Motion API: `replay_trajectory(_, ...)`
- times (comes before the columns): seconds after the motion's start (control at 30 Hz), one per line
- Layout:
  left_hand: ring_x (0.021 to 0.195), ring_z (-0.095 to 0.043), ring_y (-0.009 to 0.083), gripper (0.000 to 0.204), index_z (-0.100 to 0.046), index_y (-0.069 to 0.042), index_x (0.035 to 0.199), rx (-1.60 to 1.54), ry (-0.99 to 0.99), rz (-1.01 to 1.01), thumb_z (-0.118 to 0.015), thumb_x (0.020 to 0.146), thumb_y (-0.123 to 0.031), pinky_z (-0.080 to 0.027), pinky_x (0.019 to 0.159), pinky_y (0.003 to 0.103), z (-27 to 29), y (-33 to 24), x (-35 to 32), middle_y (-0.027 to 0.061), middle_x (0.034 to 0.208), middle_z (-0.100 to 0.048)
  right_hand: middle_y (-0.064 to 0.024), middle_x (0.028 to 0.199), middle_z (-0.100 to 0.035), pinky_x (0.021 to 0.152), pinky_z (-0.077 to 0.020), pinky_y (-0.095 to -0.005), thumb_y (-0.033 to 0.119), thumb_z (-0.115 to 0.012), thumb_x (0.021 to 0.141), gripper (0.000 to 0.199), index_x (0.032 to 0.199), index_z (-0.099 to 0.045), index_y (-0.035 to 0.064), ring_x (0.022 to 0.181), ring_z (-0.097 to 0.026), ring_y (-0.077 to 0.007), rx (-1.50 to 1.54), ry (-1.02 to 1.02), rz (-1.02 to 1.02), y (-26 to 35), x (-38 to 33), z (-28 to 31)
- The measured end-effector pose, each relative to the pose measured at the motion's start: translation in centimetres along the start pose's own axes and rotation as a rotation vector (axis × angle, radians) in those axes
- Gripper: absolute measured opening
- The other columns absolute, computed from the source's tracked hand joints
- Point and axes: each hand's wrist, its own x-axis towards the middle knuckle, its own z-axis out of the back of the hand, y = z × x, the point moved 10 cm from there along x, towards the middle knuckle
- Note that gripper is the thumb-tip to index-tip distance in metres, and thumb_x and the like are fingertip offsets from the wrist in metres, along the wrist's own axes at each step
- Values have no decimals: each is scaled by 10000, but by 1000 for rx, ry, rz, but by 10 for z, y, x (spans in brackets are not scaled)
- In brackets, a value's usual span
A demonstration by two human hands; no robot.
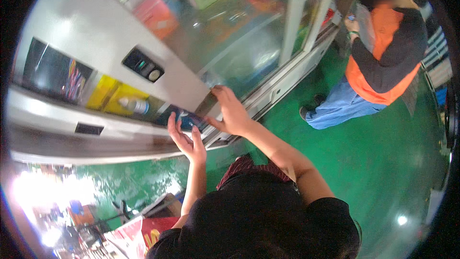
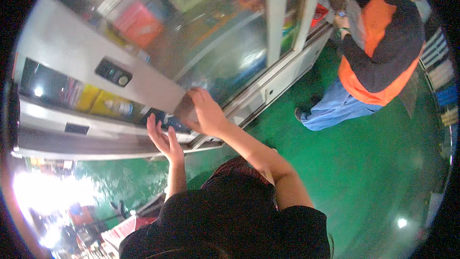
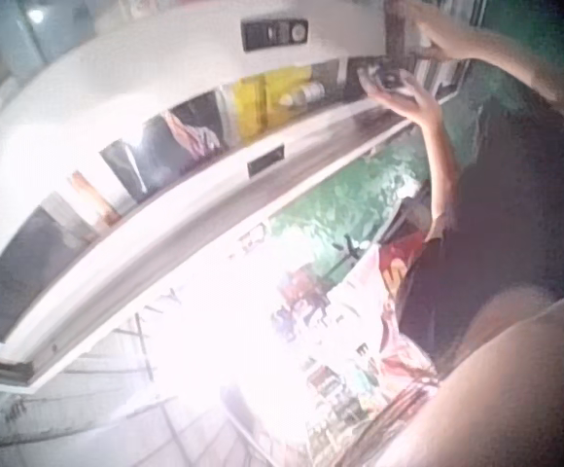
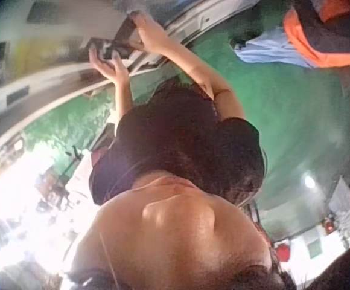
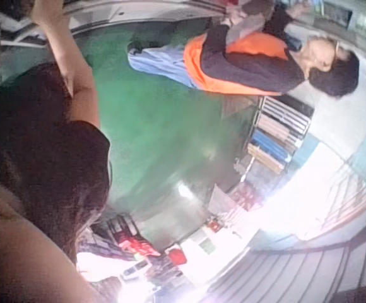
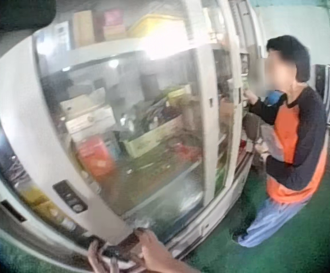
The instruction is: The person tears open a cardboard box and places it on a pile. They then walk through a warehouse area to a refrigerator, open it, and retrieve a plastic bag containing items. The person hands the bag to another individual and then returns to the refrigerator to retrieve a red basket.
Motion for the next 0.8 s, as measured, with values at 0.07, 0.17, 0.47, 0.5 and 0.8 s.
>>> replay_trajectory(0.07, 1182, -274, 296, 581, -242, 31, 1239, 151, -149, -80, -507, 727, -39, -236, 950, 412, 40, -8, -8, 173, 1285, -274, -244, 1121, -378, 855, -369, -393, 171, -666, 636, 649, 1156, -344, -45, 1047, -392, -376, -15, 27, 4, 6, -4, -10)
replay_trajectory(0.17, 1219, -227, 293, 644, -190, 20, 1272, 226, -262, -40, -516, 719, -41, -205, 979, 430, 77, -4, -9, 169, 1322, -231, -219, 1148, -380, 844, -383, -385, 190, -644, 676, 627, 1182, -339, -19, 1050, -405, -354, 73, 96, -75, -12, -5, -16)
replay_trajectory(0.47, 1278, -91, 288, 740, -74, -9, 1321, 282, -118, 29, -532, 740, -33, -128, 1016, 441, 95, 0, -16, 171, 1378, -85, -170, 1210, -338, 775, -419, -329, 161, -600, 711, 612, 1234, -316, 18, 1035, -413, -295, 231, 122, -102, -3, -9, -15)
replay_trajectory(0.5, 1277, -100, 289, 742, -79, -8, 1324, 282, -125, 53, -531, 736, -10, -128, 1019, 424, 94, 1, -15, 177, 1379, -86, -172, 1211, -334, 775, -418, -330, 157, -598, 711, 614, 1236, -312, 17, 1032, -414, -295, 218, 118, -108, -1, -9, -14)
replay_trajectory(0.8, 1248, -152, 384, 837, -113, 3, 1321, 548, 15, 64, -615, 673, -163, -154, 1010, 419, 81, 9, -11, 267, 1339, -145, -214, 1260, -224, 808, -408, -360, 207, -632, 667, 757, 1267, -217, 8, 1134, -302, -327, 179, 102, -64, 13, -14, -18)
